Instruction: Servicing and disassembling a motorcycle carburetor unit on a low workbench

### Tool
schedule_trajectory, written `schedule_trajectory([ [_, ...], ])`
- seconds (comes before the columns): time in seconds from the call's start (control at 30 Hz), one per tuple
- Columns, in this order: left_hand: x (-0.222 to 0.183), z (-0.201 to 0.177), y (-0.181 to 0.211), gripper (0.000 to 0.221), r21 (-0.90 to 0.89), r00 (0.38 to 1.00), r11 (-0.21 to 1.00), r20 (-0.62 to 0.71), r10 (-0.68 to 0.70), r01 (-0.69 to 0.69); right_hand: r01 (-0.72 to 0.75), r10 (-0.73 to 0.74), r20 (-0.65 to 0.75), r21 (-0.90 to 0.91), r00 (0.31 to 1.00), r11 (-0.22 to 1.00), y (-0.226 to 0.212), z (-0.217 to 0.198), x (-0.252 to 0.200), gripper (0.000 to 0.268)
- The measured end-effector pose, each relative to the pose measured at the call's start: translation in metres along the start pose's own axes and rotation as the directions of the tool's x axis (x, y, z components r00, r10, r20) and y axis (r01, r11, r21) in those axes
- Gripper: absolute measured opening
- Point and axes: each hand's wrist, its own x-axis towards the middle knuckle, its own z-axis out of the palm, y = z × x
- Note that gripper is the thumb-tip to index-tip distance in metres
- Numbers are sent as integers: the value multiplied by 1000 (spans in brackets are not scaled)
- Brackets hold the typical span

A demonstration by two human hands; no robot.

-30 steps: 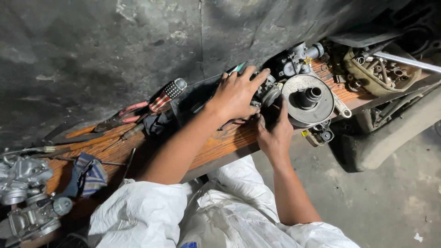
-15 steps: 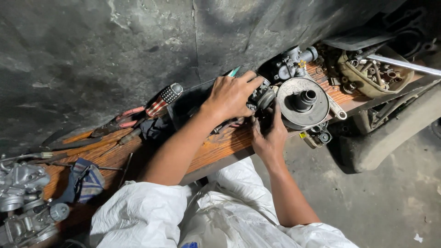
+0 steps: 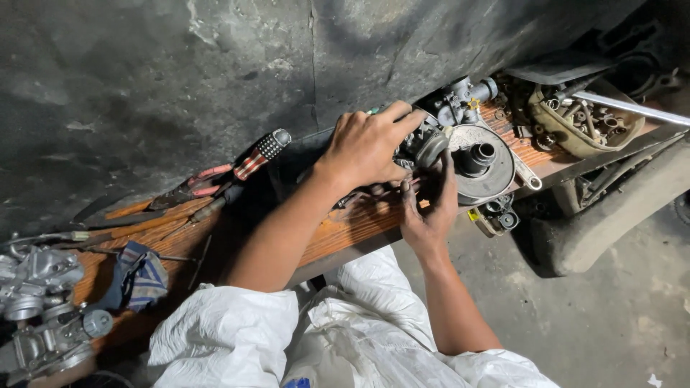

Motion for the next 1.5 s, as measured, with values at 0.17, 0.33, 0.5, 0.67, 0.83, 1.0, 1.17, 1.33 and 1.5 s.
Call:
schedule_trajectory([
  [0.17, -33, -11, 8, 83, -86, 995, 995, -78, -58, 51, 58, -57, -10, 69, 998, 996, -30, 0, 1, 75],
  [0.33, -101, -64, 15, 80, -340, 963, 940, -240, -124, 36, 127, -136, 83, 107, 987, 986, -46, 10, -8, 68],
  [0.5, -176, -87, -3, 86, -427, 808, 902, -510, -296, 61, 122, -164, 239, 183, 957, 975, -48, 38, -27, 61],
  [0.67, -251, -96, -10, 89, -516, 734, 851, -539, -413, 99, 226, -251, 453, 110, 855, 968, -72, 65, -37, 58],
  [0.83, -300, -88, -9, 91, -610, 676, 774, -498, -543, 172, 496, -322, 624, -123, 712, 860, -78, 101, -55, 73],
  [1.0, -311, -78, -3, 82, -527, 609, 815, -572, -549, 241, 518, -77, 718, -419, 692, 746, -115, 121, -60, 70],
  [1.17, -314, -55, -7, 81, -591, 554, 786, -598, -579, 184, 462, -50, 665, -460, 745, 758, -105, 122, -69, 61],
  [1.33, -304, -53, -10, 82, -586, 557, 796, -615, -558, 151, 504, -174, 593, -453, 786, 735, -80, 117, -76, 56],
  [1.5, -303, -47, -16, 78, -509, 593, 848, -641, -488, 147, 477, -270, 514, -326, 814, 816, -91, 113, -70, 57],
])
